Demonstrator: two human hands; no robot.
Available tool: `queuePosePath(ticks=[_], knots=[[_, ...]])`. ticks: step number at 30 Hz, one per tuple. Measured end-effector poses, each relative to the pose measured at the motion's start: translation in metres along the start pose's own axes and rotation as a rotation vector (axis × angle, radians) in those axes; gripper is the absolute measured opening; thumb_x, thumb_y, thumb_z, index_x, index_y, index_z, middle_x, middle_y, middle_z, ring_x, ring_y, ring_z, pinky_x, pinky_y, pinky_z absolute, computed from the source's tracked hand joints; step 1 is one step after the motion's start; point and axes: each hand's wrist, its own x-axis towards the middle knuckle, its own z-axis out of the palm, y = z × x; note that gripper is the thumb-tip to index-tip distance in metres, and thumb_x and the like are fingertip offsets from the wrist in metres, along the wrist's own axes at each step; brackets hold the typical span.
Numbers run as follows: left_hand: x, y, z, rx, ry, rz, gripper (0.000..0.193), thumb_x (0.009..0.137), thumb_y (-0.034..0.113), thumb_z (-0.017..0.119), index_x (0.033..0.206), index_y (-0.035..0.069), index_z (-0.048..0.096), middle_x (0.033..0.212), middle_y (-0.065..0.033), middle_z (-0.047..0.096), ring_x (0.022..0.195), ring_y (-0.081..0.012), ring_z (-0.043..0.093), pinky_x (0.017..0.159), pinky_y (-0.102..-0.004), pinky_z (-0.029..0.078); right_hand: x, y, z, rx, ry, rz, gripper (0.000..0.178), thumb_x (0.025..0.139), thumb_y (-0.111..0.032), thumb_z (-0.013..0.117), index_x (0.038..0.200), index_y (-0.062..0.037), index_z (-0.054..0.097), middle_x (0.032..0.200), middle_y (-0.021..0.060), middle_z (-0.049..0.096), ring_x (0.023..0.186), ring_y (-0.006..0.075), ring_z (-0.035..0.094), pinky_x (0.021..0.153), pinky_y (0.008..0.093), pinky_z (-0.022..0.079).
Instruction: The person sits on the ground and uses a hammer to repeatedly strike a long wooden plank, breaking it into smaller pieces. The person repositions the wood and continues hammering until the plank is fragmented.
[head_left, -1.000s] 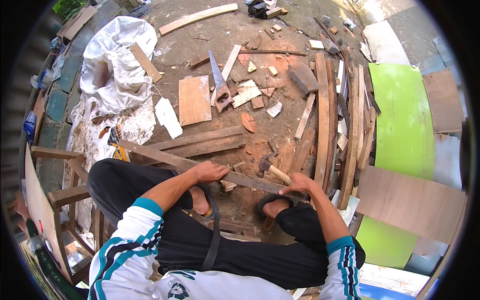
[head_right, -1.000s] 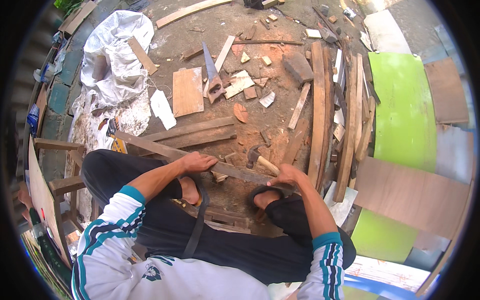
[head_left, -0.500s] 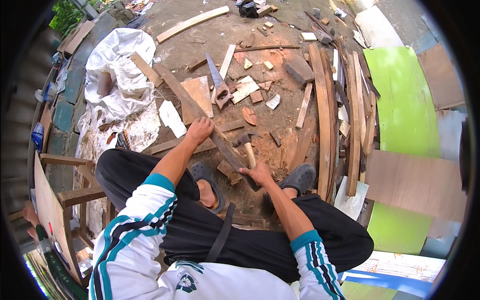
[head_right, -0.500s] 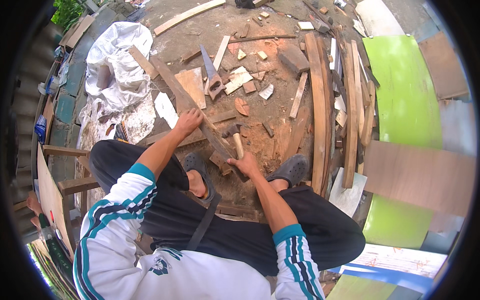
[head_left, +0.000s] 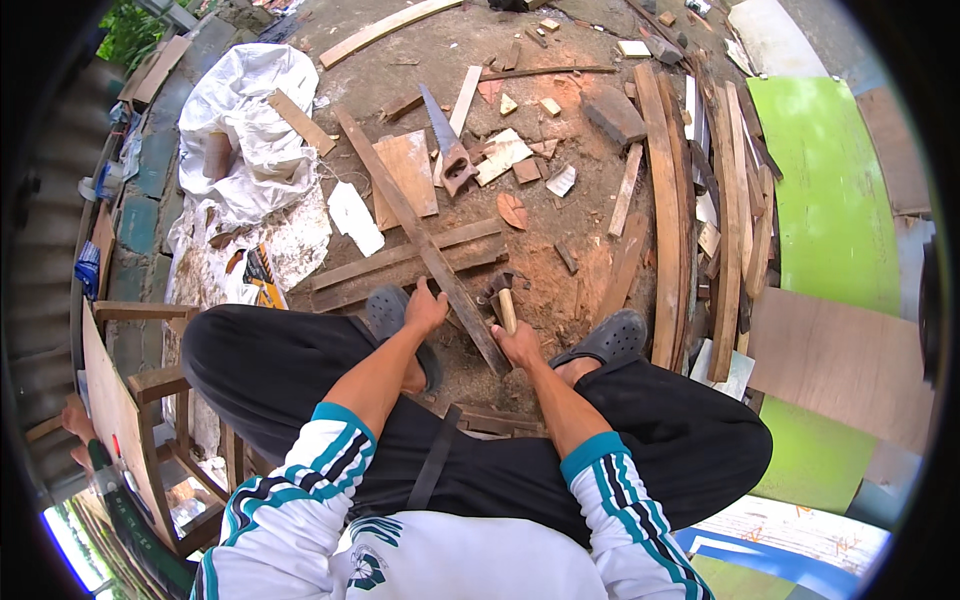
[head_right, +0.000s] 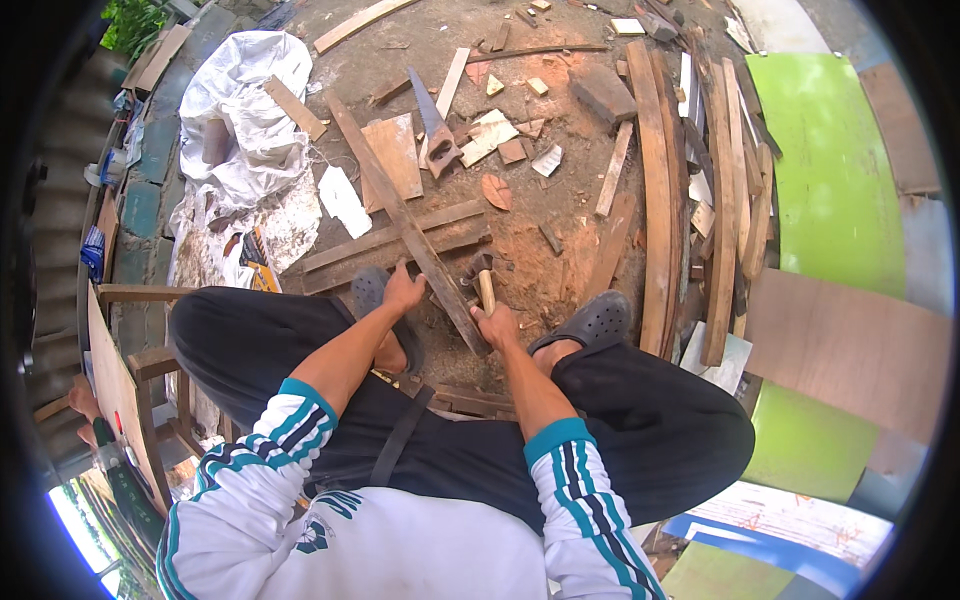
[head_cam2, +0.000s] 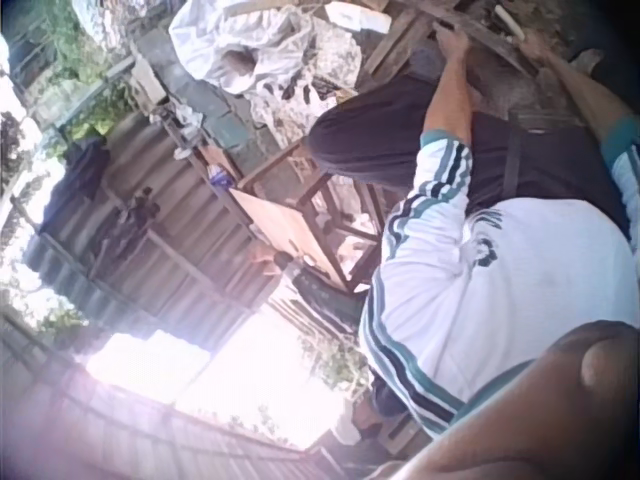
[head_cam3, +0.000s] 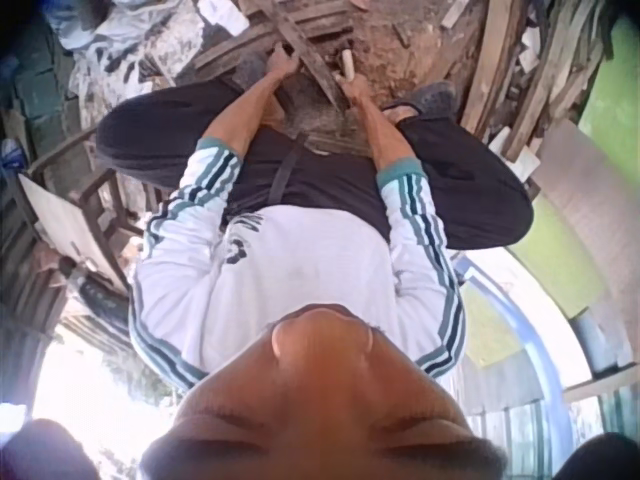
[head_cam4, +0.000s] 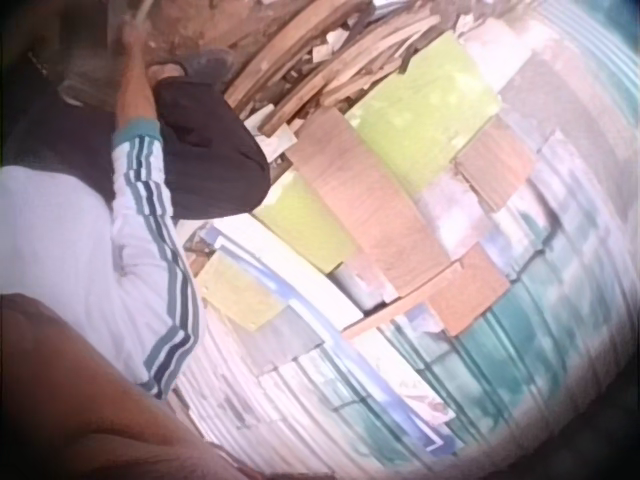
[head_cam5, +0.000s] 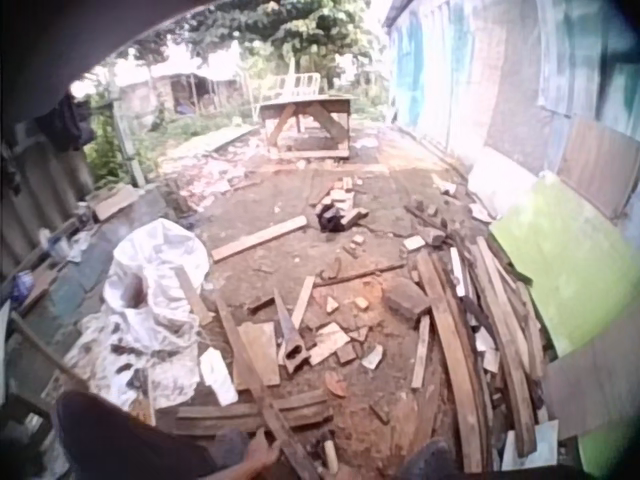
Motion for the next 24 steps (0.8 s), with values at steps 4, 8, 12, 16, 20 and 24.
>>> queuePosePath(ticks=[4, 8, 12, 16, 20, 24], knots=[[0.035, 0.0, -0.017, 0.028, 0.199, 0.131, 0.08, 0.099, 0.039, 0.051, 0.156, -0.002, 0.013, 0.161, -0.0285, 0.016, 0.147, -0.0439, 0.023, 0.118, -0.048, 0.026, -0.003, 0.009, -0.016, -0.01, 0.124, -0.191, 0.052, 0.089, -0.044, 0.068, 0.11, 0.0025, 0.058, 0.083, 0.0278, 0.068, 0.085, 0.046, 0.068, 0.075, 0.0517, 0.051], [0.078, 0.008, -0.03, 0.073, 0.382, 0.233, 0.083, 0.099, 0.043, 0.05, 0.155, -0.005, 0.012, 0.161, -0.0286, 0.013, 0.149, -0.043, 0.016, 0.121, -0.0482, 0.018, -0.015, -0.005, -0.03, -0.034, 0.096, -0.292, 0.046, 0.09, -0.041, 0.067, 0.115, -0.0035, 0.056, 0.084, 0.0284, 0.068, 0.083, 0.0489, 0.066, 0.073, 0.0536, 0.051], [0.114, 0.029, -0.014, 0.069, 0.534, 0.146, 0.082, 0.099, 0.042, 0.049, 0.154, -0.007, 0.014, 0.161, -0.0267, 0.015, 0.151, -0.0385, 0.014, 0.123, -0.0472, 0.013, -0.018, -0.015, -0.023, -0.17, -0.02, -0.155, 0.044, 0.09, -0.038, 0.067, 0.116, -0.0044, 0.057, 0.086, 0.03, 0.068, 0.083, 0.0496, 0.066, 0.073, 0.0542, 0.052], [0.13, 0.022, 0.007, 0.118, 0.659, 0.178, 0.078, 0.099, 0.038, 0.049, 0.154, -0.006, 0.016, 0.162, -0.0252, 0.014, 0.151, -0.0368, 0.013, 0.123, -0.0464, 0.012, -0.016, -0.012, -0.019, -0.134, 0.021, -0.131, 0.037, 0.088, -0.033, 0.068, 0.112, -0.0056, 0.061, 0.085, 0.0281, 0.068, 0.083, 0.0469, 0.067, 0.072, 0.052, 0.053], [0.13, 0.022, 0.008, 0.126, 0.673, 0.201, 0.075, 0.099, 0.034, 0.049, 0.155, -0.005, 0.018, 0.162, -0.0252, 0.012, 0.151, -0.0365, 0.013, 0.123, -0.0463, 0.012, -0.014, -0.015, -0.02, -0.042, 0.118, -0.258, 0.032, 0.086, -0.03, 0.069, 0.104, -0.0045, 0.061, 0.075, 0.0284, 0.065, 0.075, 0.0486, 0.066, 0.067, 0.054, 0.052], [0.134, 0.014, 0.004, 0.155, 0.686, 0.237, 0.072, 0.098, 0.029, 0.047, 0.154, -0.007, 0.017, 0.162, -0.0268, 0.01, 0.151, -0.0378, 0.013, 0.123, -0.0467, 0.012, 0.004, -0.025, -0.014, 0.138, 0.112, -0.294, 0.029, 0.085, -0.028, 0.07, 0.1, -0.0043, 0.063, 0.074, 0.0296, 0.065, 0.075, 0.0499, 0.065, 0.067, 0.0564, 0.051]])
